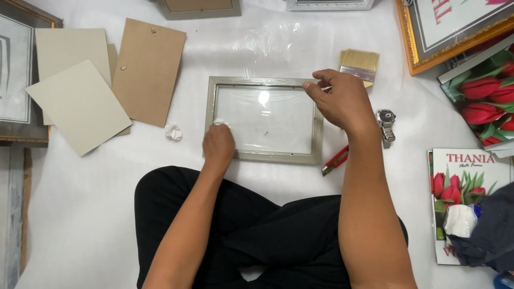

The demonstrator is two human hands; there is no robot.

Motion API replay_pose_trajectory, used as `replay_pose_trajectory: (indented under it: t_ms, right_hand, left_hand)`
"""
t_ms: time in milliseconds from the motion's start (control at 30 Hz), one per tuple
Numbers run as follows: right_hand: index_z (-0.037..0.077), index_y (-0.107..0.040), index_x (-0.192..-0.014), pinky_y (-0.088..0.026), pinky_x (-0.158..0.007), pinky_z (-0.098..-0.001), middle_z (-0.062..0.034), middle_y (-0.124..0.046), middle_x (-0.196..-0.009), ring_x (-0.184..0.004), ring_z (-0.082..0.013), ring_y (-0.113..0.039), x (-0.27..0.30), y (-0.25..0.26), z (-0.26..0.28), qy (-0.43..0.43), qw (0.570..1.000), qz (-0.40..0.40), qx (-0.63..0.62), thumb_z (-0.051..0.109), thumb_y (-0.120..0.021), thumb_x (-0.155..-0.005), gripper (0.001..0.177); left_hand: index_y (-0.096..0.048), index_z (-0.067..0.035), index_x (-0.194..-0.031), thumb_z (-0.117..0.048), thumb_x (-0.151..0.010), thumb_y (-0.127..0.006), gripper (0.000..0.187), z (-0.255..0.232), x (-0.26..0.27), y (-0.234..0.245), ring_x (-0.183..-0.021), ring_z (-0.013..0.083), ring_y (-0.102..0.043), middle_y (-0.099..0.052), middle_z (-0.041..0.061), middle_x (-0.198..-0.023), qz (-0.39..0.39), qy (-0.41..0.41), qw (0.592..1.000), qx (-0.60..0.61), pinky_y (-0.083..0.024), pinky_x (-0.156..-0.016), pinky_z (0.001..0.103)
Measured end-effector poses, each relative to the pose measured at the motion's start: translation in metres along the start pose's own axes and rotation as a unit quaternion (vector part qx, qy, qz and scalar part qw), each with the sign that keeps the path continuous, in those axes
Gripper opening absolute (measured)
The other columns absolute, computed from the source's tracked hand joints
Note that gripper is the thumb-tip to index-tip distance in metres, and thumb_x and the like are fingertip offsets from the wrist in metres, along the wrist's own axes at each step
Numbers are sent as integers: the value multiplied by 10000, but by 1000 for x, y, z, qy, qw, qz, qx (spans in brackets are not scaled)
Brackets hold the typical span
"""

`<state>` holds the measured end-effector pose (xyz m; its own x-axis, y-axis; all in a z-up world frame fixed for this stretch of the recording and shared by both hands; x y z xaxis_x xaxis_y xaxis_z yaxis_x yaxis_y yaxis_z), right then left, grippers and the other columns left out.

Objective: Assembling a picture frame by cleaning the glass, inserting the backing, and securing the clips.

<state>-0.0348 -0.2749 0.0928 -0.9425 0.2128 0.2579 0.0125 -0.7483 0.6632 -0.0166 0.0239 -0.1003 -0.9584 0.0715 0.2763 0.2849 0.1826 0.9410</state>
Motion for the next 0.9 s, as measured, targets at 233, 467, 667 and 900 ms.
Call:
replay_pose_trajectory:
  t_ms: [233, 467, 667, 900]
  right_hand:
    - [43, -696, -1300, -577, -858, -459, -224, -727, -1155, -1050, -349, -723, 0, 1, 7, 7, 1000, -14, 2, 400, -670, -938, 509]
    - [51, -718, -1260, -579, -854, -444, -218, -730, -1133, -1049, -361, -717, -4, 6, 4, 43, 996, -65, -46, 416, -683, -964, 471]
    - [49, -729, -1238, -590, -829, -434, -215, -736, -1110, -1024, -369, -725, -11, 7, -4, 48, 994, -84, -52, 381, -681, -972, 428]
    - [16, -731, -1220, -591, -836, -458, -246, -732, -1111, -1037, -412, -715, -7, 7, 1, 49, 993, -87, -58, 359, -676, -964, 432]
  left_hand:
    - [-668, 39, -858, 26, -890, -556, 117, -38, 17, -22, -762, 423, -745, -655, 198, -847, -56, -74, 996, 15, -619, -651, 479]
    - [-654, -18, -845, -4, -862, -583, 75, -159, 29, -55, -681, 396, -720, -593, 139, -829, -92, -266, 952, 117, -598, -594, 459]
    - [-613, -62, -875, -66, -892, -603, 20, -130, -5, -45, -672, 400, -695, -571, 131, -844, -159, -229, 952, 123, -575, -572, 467]
    - [-650, -55, -857, -64, -861, -699, 50, -11, -68, -6, -775, 368, -679, -569, 126, -873, -261, -72, 960, 78, -570, -665, 434]
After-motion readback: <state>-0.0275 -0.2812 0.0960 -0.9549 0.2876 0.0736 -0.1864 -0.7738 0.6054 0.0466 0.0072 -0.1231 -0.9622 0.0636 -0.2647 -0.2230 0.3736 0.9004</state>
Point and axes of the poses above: each hand's wrist, its own x-axis away from the middle knuckle, its own y-axis out of the back of the hand, z = x × y, the point moved 3 cm from there along -x, towards the middle knuckle
